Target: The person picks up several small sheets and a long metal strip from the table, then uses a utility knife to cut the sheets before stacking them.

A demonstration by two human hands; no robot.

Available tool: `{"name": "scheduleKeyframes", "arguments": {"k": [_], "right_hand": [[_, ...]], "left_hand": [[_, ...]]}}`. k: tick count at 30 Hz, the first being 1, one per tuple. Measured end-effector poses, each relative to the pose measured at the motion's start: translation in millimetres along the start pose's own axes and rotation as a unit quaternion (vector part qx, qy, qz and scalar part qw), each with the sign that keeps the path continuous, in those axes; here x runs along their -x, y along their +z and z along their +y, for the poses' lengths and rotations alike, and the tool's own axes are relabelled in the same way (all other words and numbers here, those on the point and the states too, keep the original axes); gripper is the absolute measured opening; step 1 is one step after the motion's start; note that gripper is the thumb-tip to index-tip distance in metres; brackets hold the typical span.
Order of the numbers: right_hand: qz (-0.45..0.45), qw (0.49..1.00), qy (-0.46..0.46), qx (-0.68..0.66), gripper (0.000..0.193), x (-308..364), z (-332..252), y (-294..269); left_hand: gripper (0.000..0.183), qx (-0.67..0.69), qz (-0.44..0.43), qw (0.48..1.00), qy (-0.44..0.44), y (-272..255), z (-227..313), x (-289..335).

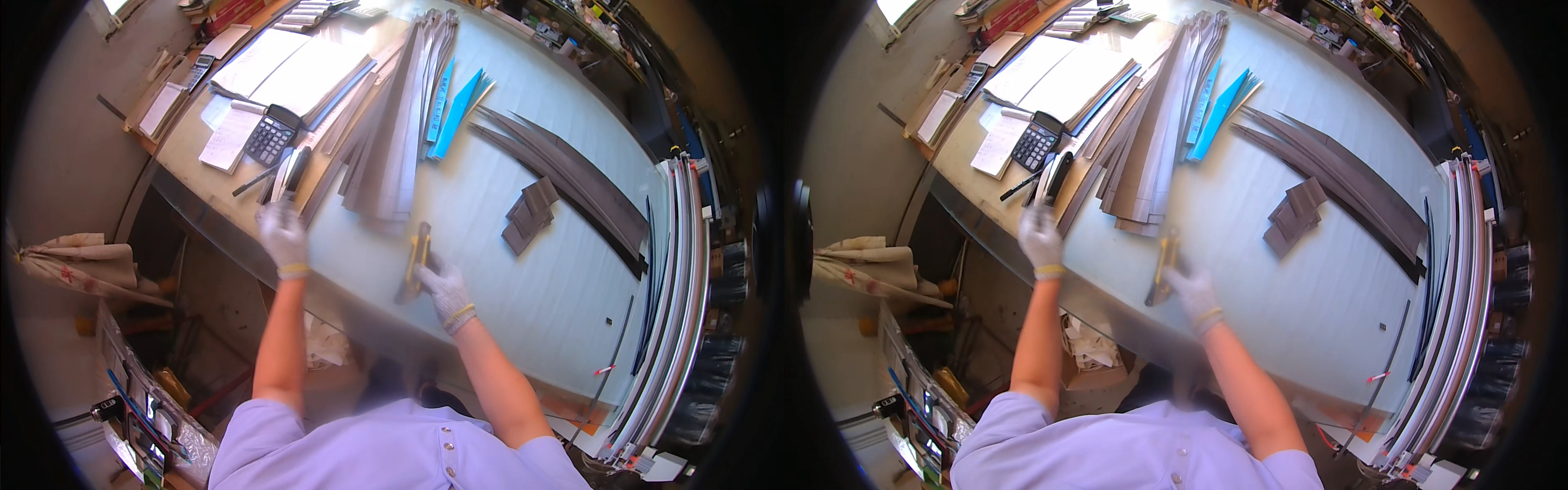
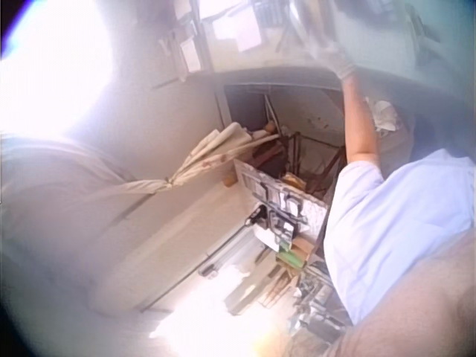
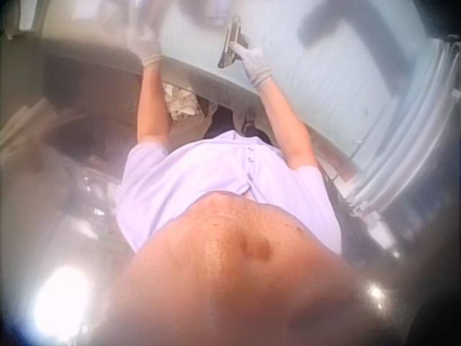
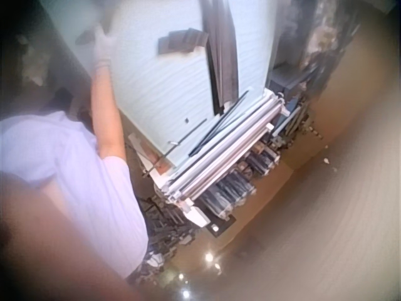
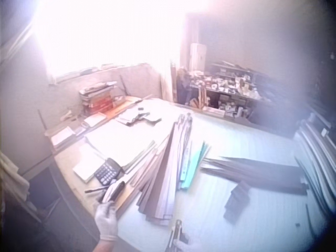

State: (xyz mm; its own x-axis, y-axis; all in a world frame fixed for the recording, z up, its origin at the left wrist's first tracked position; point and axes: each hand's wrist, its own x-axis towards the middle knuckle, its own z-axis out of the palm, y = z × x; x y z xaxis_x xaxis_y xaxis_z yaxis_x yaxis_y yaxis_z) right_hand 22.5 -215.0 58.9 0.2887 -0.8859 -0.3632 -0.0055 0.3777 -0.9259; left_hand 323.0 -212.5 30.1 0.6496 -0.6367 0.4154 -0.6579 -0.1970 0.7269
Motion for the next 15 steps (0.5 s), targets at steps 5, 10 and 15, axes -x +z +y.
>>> {"name": "scheduleKeyframes", "arguments": {"k": [5,10,15], "right_hand": [[0.008,0.999,-0.031,-0.001,0.049,-13.6,-7.2,19.1],[0.002,0.999,-0.022,0.031,0.049,3.4,12.7,8.6],[0.072,0.995,0.054,0.037,0.049,26.2,60.9,-23.8]], "left_hand": [[0.03,0.028,-0.155,0.986,0.044,20.3,53.0,63.3],[0.074,-0.353,-0.046,0.933,0.048,31.1,-35.9,-79.3],[0.093,-0.424,-0.162,0.888,0.074,65.8,-45.2,-117.7]]}}
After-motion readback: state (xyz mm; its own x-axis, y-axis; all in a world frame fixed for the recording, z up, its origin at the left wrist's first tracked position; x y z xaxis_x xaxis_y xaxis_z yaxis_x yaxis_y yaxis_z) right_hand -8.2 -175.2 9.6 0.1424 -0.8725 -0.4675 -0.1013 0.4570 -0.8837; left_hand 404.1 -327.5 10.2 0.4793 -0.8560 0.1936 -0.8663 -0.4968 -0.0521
